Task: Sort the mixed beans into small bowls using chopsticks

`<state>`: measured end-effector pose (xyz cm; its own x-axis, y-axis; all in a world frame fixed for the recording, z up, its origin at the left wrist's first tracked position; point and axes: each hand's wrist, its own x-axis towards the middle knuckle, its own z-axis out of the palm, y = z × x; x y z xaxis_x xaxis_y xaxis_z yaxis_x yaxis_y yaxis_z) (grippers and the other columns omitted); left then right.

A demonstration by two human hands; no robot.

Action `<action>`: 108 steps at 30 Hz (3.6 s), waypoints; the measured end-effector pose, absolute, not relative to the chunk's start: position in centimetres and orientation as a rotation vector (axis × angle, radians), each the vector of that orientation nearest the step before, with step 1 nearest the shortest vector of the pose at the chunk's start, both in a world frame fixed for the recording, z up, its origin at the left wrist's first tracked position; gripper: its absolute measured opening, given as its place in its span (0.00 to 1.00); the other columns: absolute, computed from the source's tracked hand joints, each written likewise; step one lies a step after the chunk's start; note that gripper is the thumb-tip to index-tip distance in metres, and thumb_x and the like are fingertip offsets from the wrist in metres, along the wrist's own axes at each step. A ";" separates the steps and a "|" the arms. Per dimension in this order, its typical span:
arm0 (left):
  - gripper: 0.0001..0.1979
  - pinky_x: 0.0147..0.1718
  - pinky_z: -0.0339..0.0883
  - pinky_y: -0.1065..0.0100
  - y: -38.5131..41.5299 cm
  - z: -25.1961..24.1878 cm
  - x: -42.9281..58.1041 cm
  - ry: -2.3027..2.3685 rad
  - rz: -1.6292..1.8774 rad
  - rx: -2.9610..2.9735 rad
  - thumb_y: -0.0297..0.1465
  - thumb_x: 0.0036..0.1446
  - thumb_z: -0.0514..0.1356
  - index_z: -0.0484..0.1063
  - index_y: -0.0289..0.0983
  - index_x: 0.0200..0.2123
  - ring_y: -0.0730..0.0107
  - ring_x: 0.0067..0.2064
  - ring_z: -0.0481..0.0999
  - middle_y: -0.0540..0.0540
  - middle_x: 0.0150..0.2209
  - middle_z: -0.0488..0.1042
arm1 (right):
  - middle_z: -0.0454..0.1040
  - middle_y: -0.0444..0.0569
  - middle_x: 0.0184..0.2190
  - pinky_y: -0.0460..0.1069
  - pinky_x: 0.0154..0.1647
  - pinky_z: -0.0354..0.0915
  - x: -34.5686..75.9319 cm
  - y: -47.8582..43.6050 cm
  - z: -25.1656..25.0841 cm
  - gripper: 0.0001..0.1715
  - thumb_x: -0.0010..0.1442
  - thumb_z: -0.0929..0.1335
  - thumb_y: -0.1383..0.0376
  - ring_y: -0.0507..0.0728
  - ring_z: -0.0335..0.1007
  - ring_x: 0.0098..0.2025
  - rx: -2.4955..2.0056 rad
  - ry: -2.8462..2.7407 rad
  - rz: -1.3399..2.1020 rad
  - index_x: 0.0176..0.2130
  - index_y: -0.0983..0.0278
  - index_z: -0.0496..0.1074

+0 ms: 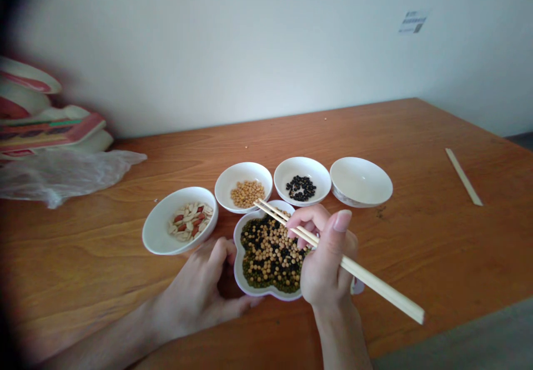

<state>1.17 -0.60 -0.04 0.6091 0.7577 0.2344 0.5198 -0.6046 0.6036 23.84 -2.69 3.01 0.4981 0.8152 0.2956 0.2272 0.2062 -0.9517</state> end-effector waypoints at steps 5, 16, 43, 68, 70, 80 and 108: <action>0.26 0.31 0.72 0.62 -0.6 0.0 1.3 1.008 0.661 2.348 0.45 0.52 0.77 0.63 0.44 0.40 0.60 0.33 0.82 0.50 0.35 0.81 | 0.76 0.49 0.20 0.48 0.22 0.60 24.0 -2.8 2.9 0.52 0.71 0.50 0.31 0.53 0.66 0.22 -1.323 -1.025 0.549 0.24 0.61 0.78; 0.25 0.31 0.71 0.63 -0.6 0.1 1.2 1.021 0.635 2.338 0.45 0.54 0.76 0.63 0.44 0.40 0.61 0.33 0.82 0.50 0.35 0.81 | 0.74 0.51 0.19 0.49 0.22 0.62 26.1 -3.7 3.9 0.56 0.69 0.47 0.28 0.55 0.68 0.23 -1.361 -1.122 0.598 0.21 0.62 0.76; 0.26 0.31 0.72 0.62 -0.6 0.3 1.3 1.020 0.629 2.333 0.46 0.53 0.76 0.63 0.44 0.39 0.60 0.33 0.82 0.50 0.35 0.81 | 0.72 0.49 0.23 0.52 0.28 0.57 26.9 -4.2 2.6 0.52 0.74 0.47 0.34 0.55 0.64 0.27 -1.413 -1.271 0.782 0.26 0.61 0.76; 0.26 0.32 0.73 0.62 -0.5 -0.1 1.2 1.012 0.649 2.347 0.46 0.54 0.76 0.63 0.44 0.40 0.59 0.34 0.82 0.49 0.36 0.81 | 0.70 0.49 0.20 0.49 0.23 0.58 27.6 -4.2 2.8 0.53 0.72 0.48 0.31 0.55 0.65 0.23 -1.388 -1.298 0.894 0.25 0.62 0.75; 0.26 0.32 0.73 0.62 -0.5 -0.1 1.2 1.007 0.645 2.341 0.46 0.54 0.76 0.63 0.44 0.40 0.59 0.34 0.83 0.49 0.36 0.81 | 0.71 0.49 0.20 0.49 0.22 0.58 27.5 -4.3 2.9 0.53 0.72 0.47 0.32 0.54 0.65 0.23 -1.394 -1.303 0.863 0.25 0.62 0.75; 0.25 0.31 0.71 0.62 -0.6 0.1 1.2 1.013 0.656 2.349 0.46 0.54 0.75 0.63 0.44 0.40 0.61 0.33 0.81 0.50 0.35 0.81 | 0.72 0.50 0.18 0.48 0.20 0.62 27.8 -4.1 3.3 0.56 0.72 0.46 0.32 0.54 0.68 0.21 -1.412 -1.336 0.701 0.22 0.62 0.76; 0.25 0.31 0.73 0.61 -0.6 0.2 1.4 1.013 0.671 2.343 0.45 0.53 0.76 0.64 0.43 0.39 0.60 0.33 0.81 0.49 0.35 0.81 | 0.75 0.50 0.18 0.48 0.20 0.61 25.0 -2.6 3.2 0.54 0.72 0.50 0.31 0.53 0.67 0.20 -1.313 -1.075 0.486 0.24 0.62 0.79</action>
